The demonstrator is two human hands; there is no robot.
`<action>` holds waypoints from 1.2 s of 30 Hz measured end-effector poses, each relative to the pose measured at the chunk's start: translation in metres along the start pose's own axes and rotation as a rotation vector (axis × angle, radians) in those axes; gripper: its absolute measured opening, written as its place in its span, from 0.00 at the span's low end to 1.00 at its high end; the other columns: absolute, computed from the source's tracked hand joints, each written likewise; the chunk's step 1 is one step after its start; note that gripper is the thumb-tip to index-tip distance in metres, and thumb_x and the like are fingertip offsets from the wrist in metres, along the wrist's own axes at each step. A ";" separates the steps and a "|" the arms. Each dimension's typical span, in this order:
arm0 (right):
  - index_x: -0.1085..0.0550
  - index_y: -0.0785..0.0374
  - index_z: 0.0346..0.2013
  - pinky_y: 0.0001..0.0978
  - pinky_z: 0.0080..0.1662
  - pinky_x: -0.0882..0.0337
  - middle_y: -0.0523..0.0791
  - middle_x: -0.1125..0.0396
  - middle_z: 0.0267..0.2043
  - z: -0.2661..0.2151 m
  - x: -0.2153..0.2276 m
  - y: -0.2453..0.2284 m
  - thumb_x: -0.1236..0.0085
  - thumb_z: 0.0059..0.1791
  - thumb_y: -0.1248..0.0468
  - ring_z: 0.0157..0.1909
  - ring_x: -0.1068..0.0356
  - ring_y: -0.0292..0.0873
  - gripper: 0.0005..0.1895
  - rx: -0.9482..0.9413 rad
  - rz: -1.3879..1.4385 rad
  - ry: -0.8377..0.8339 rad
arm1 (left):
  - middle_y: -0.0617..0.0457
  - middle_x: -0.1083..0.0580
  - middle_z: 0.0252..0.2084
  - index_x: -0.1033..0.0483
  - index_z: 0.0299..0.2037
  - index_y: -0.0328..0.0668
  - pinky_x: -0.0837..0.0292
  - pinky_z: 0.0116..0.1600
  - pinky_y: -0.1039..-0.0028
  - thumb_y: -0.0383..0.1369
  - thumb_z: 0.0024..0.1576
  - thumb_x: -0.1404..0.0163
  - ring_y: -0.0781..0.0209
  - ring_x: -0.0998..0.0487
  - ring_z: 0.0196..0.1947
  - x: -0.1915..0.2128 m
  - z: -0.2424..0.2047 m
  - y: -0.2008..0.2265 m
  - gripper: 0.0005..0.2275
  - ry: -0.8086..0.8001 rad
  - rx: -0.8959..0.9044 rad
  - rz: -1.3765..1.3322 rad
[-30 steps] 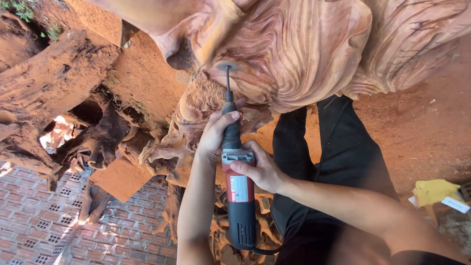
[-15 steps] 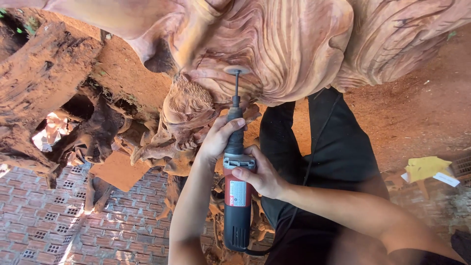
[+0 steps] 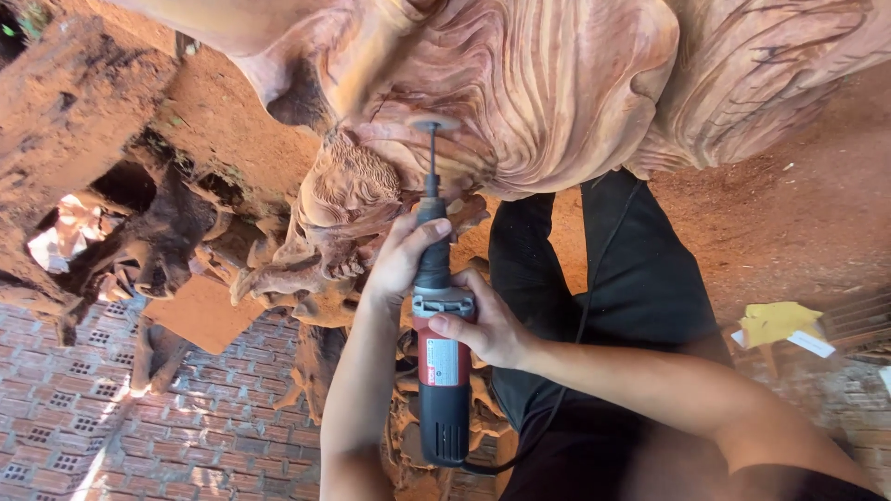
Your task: Using a power rotary tool with a sanding attachment to smooth the surface of an intricate wood carving
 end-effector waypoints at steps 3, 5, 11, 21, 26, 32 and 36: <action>0.31 0.60 0.46 0.35 0.33 0.33 0.46 0.33 0.29 0.007 0.001 -0.001 0.33 0.46 0.48 0.31 0.30 0.42 0.25 0.028 -0.050 -0.018 | 0.46 0.35 0.19 0.23 0.26 0.30 0.25 0.26 0.64 0.35 0.48 0.37 0.57 0.28 0.22 0.004 -0.003 0.003 0.13 0.021 -0.029 -0.051; 0.32 0.60 0.46 0.35 0.33 0.33 0.46 0.33 0.29 0.004 0.004 0.003 0.32 0.46 0.48 0.32 0.30 0.42 0.26 0.017 -0.058 -0.010 | 0.46 0.35 0.22 0.22 0.27 0.31 0.25 0.30 0.66 0.36 0.49 0.39 0.58 0.29 0.24 0.006 0.002 -0.009 0.12 -0.030 -0.052 -0.014; 0.32 0.59 0.45 0.36 0.34 0.32 0.47 0.33 0.30 -0.010 0.012 0.010 0.33 0.46 0.49 0.33 0.31 0.42 0.24 0.009 -0.052 0.049 | 0.49 0.35 0.31 0.22 0.27 0.32 0.27 0.44 0.65 0.34 0.54 0.43 0.57 0.29 0.33 -0.028 -0.020 0.021 0.11 -0.207 -0.183 0.089; 0.31 0.58 0.49 0.32 0.32 0.30 0.45 0.33 0.31 -0.010 0.000 0.021 0.29 0.43 0.51 0.35 0.29 0.42 0.28 -0.068 0.017 0.073 | 0.43 0.34 0.22 0.23 0.30 0.28 0.20 0.26 0.57 0.33 0.53 0.39 0.51 0.26 0.22 0.010 0.030 -0.068 0.11 -0.238 0.059 -0.018; 0.28 0.56 0.50 0.30 0.30 0.25 0.46 0.30 0.31 -0.002 -0.022 0.022 0.29 0.43 0.53 0.34 0.27 0.40 0.25 -0.137 0.220 0.058 | 0.47 0.36 0.22 0.24 0.28 0.29 0.20 0.24 0.54 0.31 0.54 0.41 0.56 0.27 0.23 0.026 0.029 -0.057 0.10 -0.224 0.046 0.046; 0.28 0.58 0.50 0.35 0.30 0.21 0.49 0.29 0.30 -0.003 -0.022 0.035 0.28 0.43 0.54 0.33 0.25 0.42 0.26 -0.139 0.316 0.066 | 0.47 0.29 0.25 0.18 0.31 0.33 0.23 0.37 0.63 0.32 0.56 0.43 0.59 0.26 0.29 0.011 0.018 -0.036 0.08 -0.331 -0.048 0.197; 0.29 0.60 0.50 0.37 0.32 0.19 0.50 0.29 0.30 -0.010 -0.019 0.049 0.28 0.43 0.53 0.33 0.24 0.44 0.27 -0.130 0.372 0.071 | 0.46 0.25 0.30 0.16 0.37 0.34 0.25 0.45 0.62 0.35 0.58 0.44 0.57 0.24 0.35 -0.015 0.005 -0.006 0.10 -0.429 -0.126 0.296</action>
Point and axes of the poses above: each hand's wrist, its own z-axis towards the middle knuckle, its own x-axis out of the back of the hand, y = z × x, the point moved 7 cm from there along z, towards the middle knuckle
